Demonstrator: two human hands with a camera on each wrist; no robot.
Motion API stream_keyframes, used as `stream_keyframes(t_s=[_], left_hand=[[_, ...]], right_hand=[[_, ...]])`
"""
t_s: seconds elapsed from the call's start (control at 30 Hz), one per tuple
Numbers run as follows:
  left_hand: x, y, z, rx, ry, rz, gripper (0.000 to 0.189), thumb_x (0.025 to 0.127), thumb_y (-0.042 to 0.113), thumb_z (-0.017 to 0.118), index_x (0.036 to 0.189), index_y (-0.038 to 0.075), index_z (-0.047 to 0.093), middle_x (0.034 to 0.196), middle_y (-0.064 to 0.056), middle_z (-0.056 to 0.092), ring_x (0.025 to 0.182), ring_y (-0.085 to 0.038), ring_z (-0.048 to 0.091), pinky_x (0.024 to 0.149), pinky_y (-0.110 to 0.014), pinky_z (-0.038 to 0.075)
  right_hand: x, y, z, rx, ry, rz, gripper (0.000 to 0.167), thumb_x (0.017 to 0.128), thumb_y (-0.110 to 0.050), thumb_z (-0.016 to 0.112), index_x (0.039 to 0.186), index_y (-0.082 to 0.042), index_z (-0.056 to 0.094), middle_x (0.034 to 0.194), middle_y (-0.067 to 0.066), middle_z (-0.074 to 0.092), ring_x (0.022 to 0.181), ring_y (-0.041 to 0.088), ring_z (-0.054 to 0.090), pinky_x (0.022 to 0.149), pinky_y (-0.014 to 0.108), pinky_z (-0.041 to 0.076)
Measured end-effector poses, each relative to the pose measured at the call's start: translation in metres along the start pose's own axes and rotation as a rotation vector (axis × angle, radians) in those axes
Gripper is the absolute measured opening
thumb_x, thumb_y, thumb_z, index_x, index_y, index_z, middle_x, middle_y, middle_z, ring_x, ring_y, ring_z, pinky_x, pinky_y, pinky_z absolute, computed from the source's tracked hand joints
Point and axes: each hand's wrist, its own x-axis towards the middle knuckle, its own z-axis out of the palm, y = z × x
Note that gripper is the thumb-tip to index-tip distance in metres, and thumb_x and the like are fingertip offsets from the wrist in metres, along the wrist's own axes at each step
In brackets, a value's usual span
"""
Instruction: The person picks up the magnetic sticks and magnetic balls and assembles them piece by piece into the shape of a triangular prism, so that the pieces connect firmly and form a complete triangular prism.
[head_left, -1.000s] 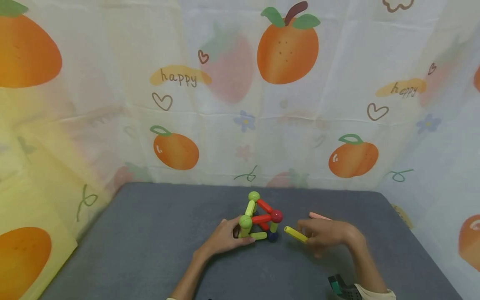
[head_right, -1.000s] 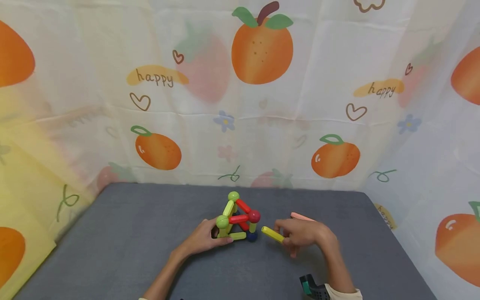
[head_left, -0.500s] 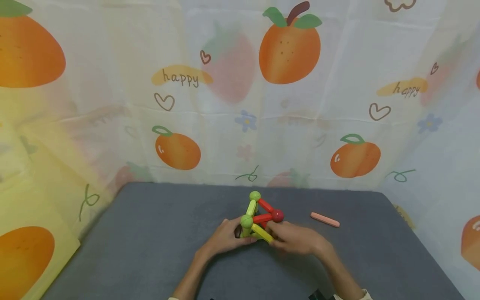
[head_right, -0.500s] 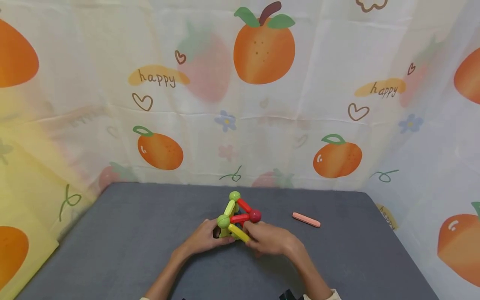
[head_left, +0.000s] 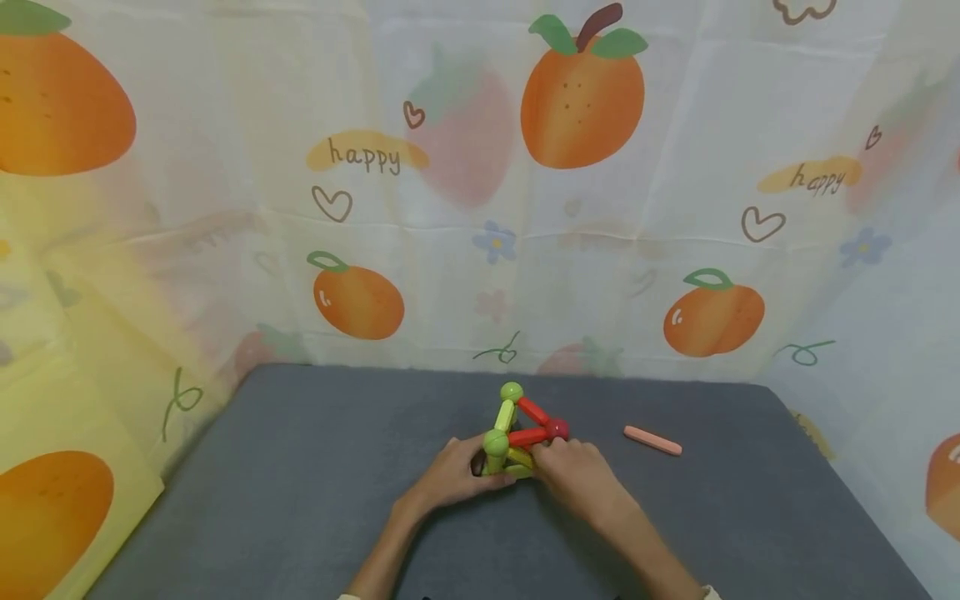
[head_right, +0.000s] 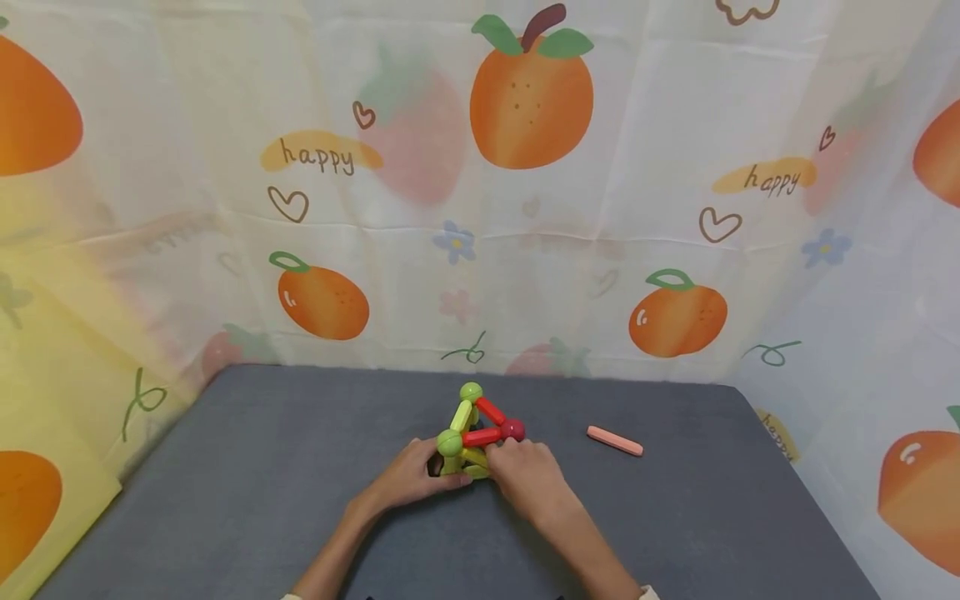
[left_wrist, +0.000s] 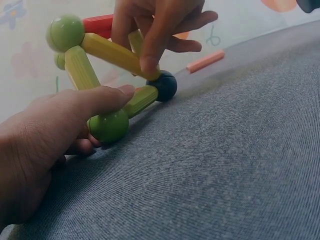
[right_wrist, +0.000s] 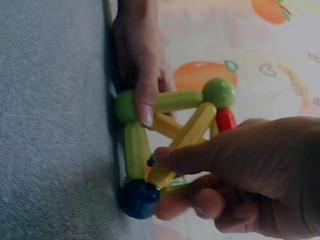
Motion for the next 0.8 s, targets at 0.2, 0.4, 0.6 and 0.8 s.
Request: stream_keyframes(t_s=[0.2, 0.4, 0.6, 0.8], left_hand=[[0.000, 0.000, 0.000, -0.001, 0.007, 0.021, 0.031, 0.088, 0.051, 0.081, 0.094, 0.026, 0.064, 0.066, 0.015, 0.053, 0.054, 0.003, 0.045, 0.067, -0.022, 0.036], [0.000, 0.000, 0.000, -0.033, -0.008, -0.008, 0.032, 0.088, 0.051, 0.081, 0.102, 0.026, 0.066, 0.069, 0.015, 0.053, 0.057, 0.002, 0.044, 0.070, -0.025, 0.034], [0.003, -0.001, 0.004, -0.103, 0.080, -0.006, 0.034, 0.087, 0.040, 0.085, 0.098, 0.018, 0.062, 0.075, 0.007, 0.047, 0.064, 0.000, 0.039, 0.063, -0.020, 0.036], [0.003, -0.001, 0.008, -0.074, 0.242, -0.007, 0.032, 0.087, 0.030, 0.085, 0.103, 0.014, 0.062, 0.065, 0.007, 0.043, 0.055, 0.003, 0.033, 0.056, -0.017, 0.034]], right_hand=[[-0.001, -0.004, 0.010, -0.111, 0.036, 0.020, 0.025, 0.085, -0.008, 0.084, 0.080, -0.011, 0.061, 0.063, 0.002, 0.054, 0.050, 0.018, 0.052, 0.045, 0.036, 0.047], [-0.001, 0.015, -0.025, 0.470, -0.457, 0.084, 0.051, 0.090, -0.023, 0.083, 0.135, -0.016, 0.058, 0.083, 0.004, 0.065, 0.059, 0.024, 0.064, 0.062, 0.034, 0.054], [-0.015, 0.065, -0.050, 0.913, -0.726, 0.110, 0.045, 0.097, -0.017, 0.075, 0.134, -0.005, 0.053, 0.063, 0.018, 0.067, 0.048, 0.039, 0.065, 0.070, 0.024, 0.054], [-0.013, 0.085, -0.025, 0.836, -0.612, 0.091, 0.064, 0.095, -0.019, 0.078, 0.145, -0.001, 0.043, 0.078, 0.005, 0.069, 0.063, 0.021, 0.068, 0.068, 0.024, 0.051]])
